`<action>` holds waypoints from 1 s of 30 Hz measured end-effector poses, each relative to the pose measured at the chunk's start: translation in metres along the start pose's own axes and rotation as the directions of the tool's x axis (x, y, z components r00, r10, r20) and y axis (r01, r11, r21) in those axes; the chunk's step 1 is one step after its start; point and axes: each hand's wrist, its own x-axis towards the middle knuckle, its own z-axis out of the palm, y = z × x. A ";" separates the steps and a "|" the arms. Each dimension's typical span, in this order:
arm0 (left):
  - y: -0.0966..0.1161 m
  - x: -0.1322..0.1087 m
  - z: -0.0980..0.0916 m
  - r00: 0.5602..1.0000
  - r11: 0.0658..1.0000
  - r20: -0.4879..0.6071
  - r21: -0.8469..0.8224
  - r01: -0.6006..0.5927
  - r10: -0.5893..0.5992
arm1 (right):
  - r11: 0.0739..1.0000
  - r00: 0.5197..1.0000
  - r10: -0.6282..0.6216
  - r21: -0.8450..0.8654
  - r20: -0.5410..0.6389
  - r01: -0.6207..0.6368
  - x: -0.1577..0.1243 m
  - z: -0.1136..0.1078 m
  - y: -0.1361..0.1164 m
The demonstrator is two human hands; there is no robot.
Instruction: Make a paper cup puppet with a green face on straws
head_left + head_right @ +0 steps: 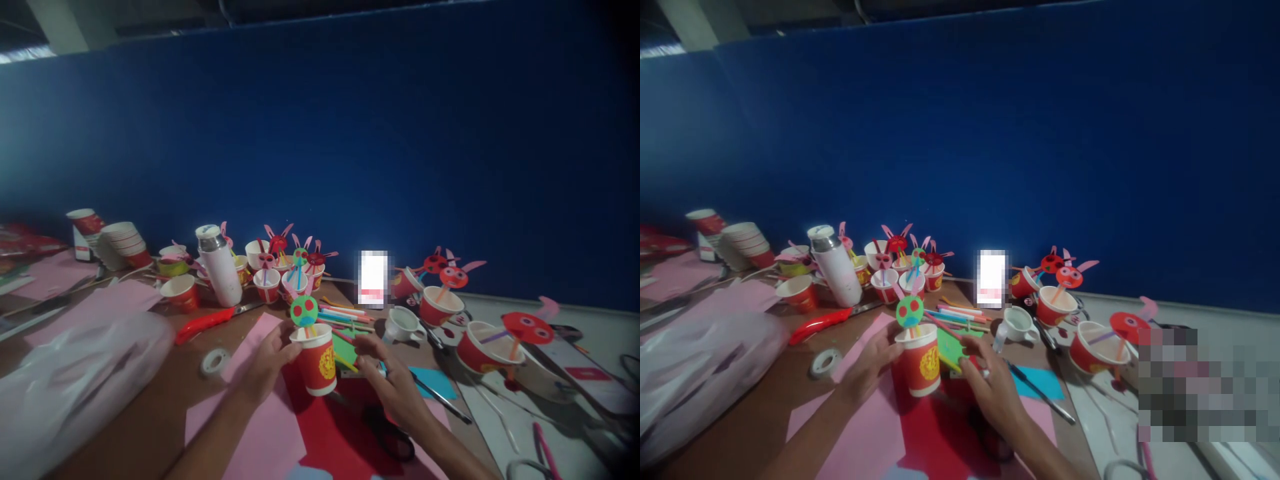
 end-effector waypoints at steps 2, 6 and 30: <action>-0.002 0.001 -0.003 1.000 1.000 0.003 -0.002 0.006 -0.006 | 0.999 0.999 0.032 -0.032 0.017 -0.032 -0.007 -0.003 0.005; -0.006 0.003 -0.004 1.000 1.000 0.013 0.013 0.021 -0.021 | 0.996 0.995 0.064 -0.073 0.077 -0.059 -0.014 0.000 0.005; -0.007 0.001 0.001 0.994 0.987 -0.057 0.123 0.101 -0.094 | 0.979 0.998 -0.035 -0.200 0.051 0.044 -0.008 -0.001 0.003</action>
